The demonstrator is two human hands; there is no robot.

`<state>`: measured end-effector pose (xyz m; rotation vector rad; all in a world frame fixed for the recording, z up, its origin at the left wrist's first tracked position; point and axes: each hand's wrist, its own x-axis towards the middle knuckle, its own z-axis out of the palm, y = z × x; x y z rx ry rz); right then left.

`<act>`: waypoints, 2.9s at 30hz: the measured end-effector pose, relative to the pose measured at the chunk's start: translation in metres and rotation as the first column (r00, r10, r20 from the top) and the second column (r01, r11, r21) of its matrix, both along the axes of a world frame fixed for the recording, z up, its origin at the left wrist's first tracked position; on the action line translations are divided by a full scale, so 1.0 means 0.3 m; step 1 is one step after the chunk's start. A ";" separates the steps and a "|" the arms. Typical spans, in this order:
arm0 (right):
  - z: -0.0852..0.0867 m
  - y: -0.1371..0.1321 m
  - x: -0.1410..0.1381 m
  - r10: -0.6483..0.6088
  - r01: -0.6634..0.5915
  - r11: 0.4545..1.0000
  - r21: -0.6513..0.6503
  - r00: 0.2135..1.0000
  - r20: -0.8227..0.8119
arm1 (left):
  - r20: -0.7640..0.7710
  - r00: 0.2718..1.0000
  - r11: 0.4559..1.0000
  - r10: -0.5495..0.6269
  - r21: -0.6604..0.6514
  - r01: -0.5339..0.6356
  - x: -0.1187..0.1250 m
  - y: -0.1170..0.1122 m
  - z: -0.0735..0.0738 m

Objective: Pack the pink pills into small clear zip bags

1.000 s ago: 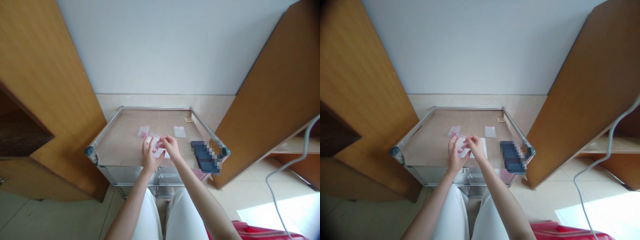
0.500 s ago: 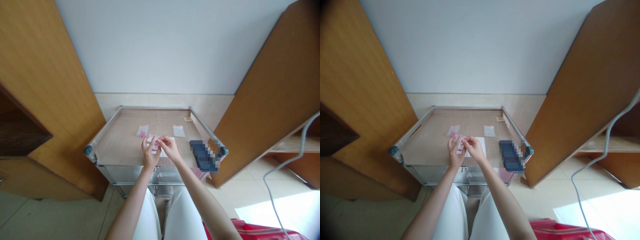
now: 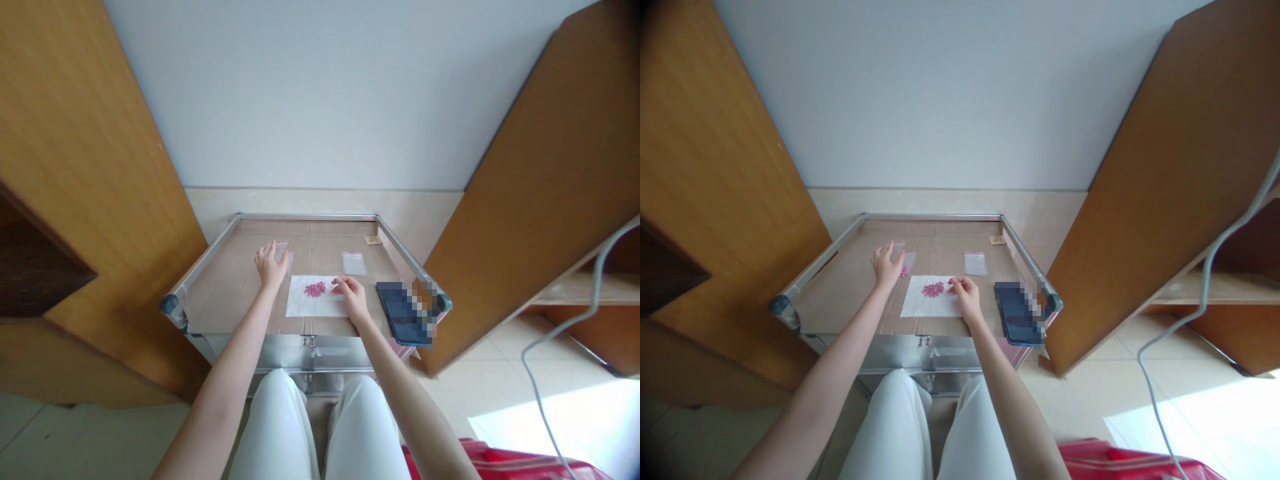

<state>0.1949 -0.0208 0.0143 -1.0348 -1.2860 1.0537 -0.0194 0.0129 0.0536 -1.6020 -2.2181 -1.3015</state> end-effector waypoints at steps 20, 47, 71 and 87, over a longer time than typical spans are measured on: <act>-0.010 -0.001 0.006 0.048 -0.049 0.998 -0.025 0.998 -0.042 | -0.090 0.976 0.841 -0.199 -0.527 0.123 -0.008 0.148 -0.066; 0.038 0.189 0.089 -0.247 0.120 0.966 0.229 0.157 0.956 | -0.226 0.910 0.933 -0.348 -0.174 0.314 0.000 -0.012 -0.073; 0.145 -0.020 -0.069 -0.132 0.171 0.985 0.023 0.834 -0.536 | 0.939 -0.282 0.612 -0.199 0.344 0.712 0.228 -0.131 -0.022; 0.138 -0.059 -0.043 0.193 -0.229 0.971 -0.066 0.918 -0.348 | 0.847 0.198 0.633 -0.493 0.192 0.750 0.105 -0.191 0.026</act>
